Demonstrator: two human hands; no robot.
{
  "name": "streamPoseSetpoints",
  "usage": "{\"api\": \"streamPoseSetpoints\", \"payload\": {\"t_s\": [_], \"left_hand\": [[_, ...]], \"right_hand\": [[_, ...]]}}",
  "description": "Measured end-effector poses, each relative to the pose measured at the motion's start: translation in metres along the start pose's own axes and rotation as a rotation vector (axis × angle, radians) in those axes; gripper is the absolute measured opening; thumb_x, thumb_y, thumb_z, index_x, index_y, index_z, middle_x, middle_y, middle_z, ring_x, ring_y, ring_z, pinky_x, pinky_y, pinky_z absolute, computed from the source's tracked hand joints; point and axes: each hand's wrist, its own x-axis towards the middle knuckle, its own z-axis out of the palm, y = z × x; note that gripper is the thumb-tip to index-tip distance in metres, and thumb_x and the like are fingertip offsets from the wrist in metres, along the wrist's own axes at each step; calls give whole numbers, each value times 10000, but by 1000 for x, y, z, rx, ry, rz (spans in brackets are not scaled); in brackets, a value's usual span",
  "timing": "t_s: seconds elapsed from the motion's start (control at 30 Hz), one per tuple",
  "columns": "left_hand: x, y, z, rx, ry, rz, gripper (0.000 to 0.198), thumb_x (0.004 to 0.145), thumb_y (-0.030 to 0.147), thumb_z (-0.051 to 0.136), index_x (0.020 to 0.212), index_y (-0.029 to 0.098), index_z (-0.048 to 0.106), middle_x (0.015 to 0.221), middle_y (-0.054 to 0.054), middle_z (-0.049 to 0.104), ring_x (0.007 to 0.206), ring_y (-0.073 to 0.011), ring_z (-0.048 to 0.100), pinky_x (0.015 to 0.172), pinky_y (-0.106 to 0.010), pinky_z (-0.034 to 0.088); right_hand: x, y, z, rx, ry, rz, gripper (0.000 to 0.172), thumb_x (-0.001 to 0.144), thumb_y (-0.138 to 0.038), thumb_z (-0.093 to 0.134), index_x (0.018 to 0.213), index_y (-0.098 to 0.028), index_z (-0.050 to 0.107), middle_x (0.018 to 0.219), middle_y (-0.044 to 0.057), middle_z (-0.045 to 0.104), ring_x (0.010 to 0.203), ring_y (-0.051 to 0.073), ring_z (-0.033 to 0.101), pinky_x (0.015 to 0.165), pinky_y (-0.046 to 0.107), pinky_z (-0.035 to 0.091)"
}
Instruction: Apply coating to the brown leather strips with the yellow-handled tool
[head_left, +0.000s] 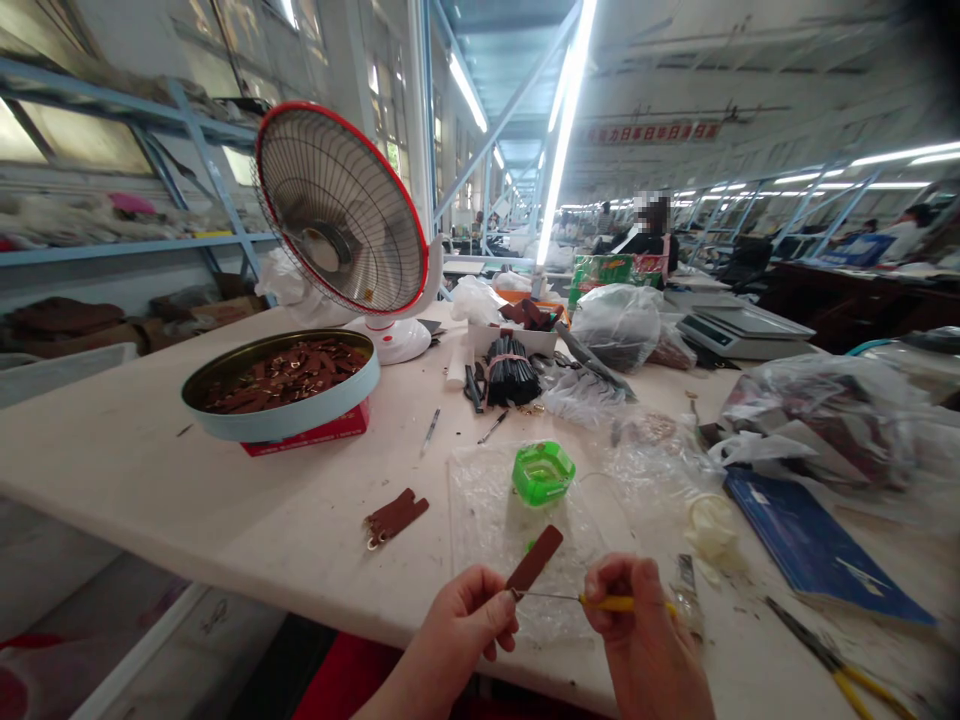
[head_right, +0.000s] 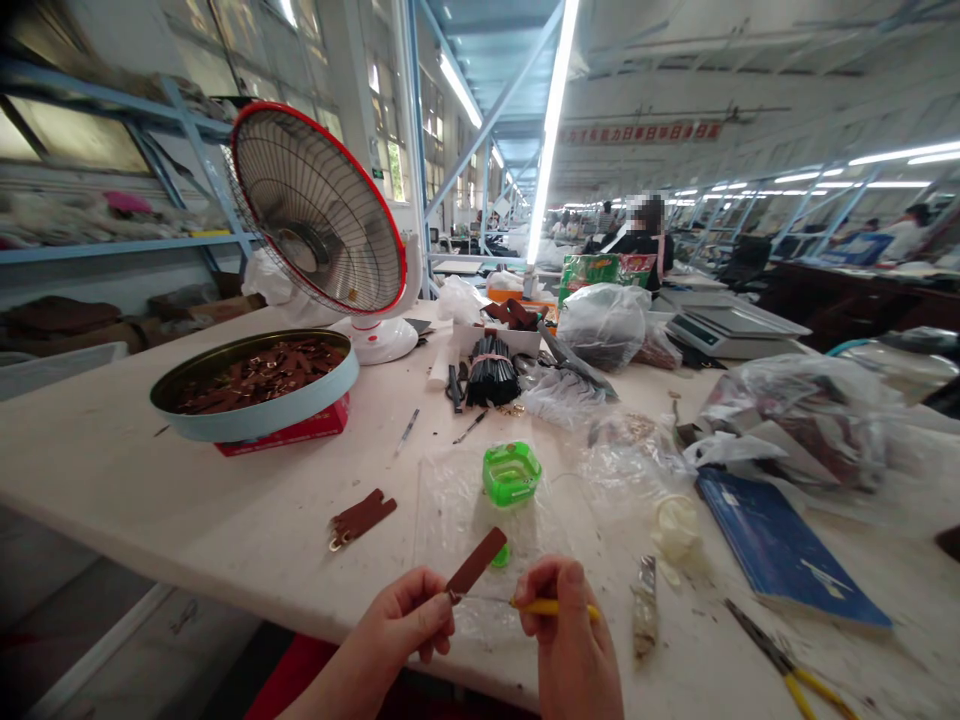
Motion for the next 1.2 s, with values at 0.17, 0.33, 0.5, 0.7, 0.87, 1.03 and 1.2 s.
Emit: {"api": "streamPoseSetpoints", "payload": {"t_s": [0.17,0.33,0.5,0.7,0.87,1.03,1.2], "left_hand": [[-2,-3,0,12,12,13,244,694,376,566,699,147,480,585,24,522,526,-87,456,515,-208,302],[-2,-5,1,73,-7,49,160,685,312,513,660,167,452,551,41,477,515,-89,418,528,-222,316],[-5,2,-4,157,101,126,98,680,250,448,619,179,420,522,60,397,521,-88,343,528,-226,283],[-10,12,-5,198,19,153,76,677,219,443,618,177,420,542,60,378,543,-89,319,519,-221,256],[-9,9,-9,235,-42,141,68,715,216,483,675,162,481,575,36,477,554,-95,402,537,-217,305],[-7,6,-12,231,-5,130,80,715,216,489,671,178,434,572,41,461,547,-100,416,529,-219,325],[-10,-1,-7,379,53,202,77,695,156,447,643,188,400,588,53,389,568,-97,357,519,-212,292]], "right_hand": [[-5,11,3,-2,-37,38,406,857,-533,455,668,-196,578,594,-24,536,510,106,390,486,214,336],[-4,7,2,66,57,61,426,831,-554,483,620,-195,568,569,-29,529,477,95,390,452,195,336],[3,-15,-14,51,134,-96,442,727,-622,569,573,-208,566,530,-42,498,460,99,397,437,198,350],[-20,8,7,-446,-106,-63,393,778,-590,516,742,-211,611,599,-18,558,575,160,477,537,258,370],[-19,21,27,-441,-201,32,397,749,-557,567,596,-192,540,469,-54,434,453,119,404,449,234,318],[-15,26,28,-405,-197,104,284,673,-450,648,665,-167,624,493,-28,517,464,130,430,443,233,326],[-20,40,32,-486,-193,47,195,628,-372,649,606,-179,637,555,5,569,567,190,510,538,276,394]]}}
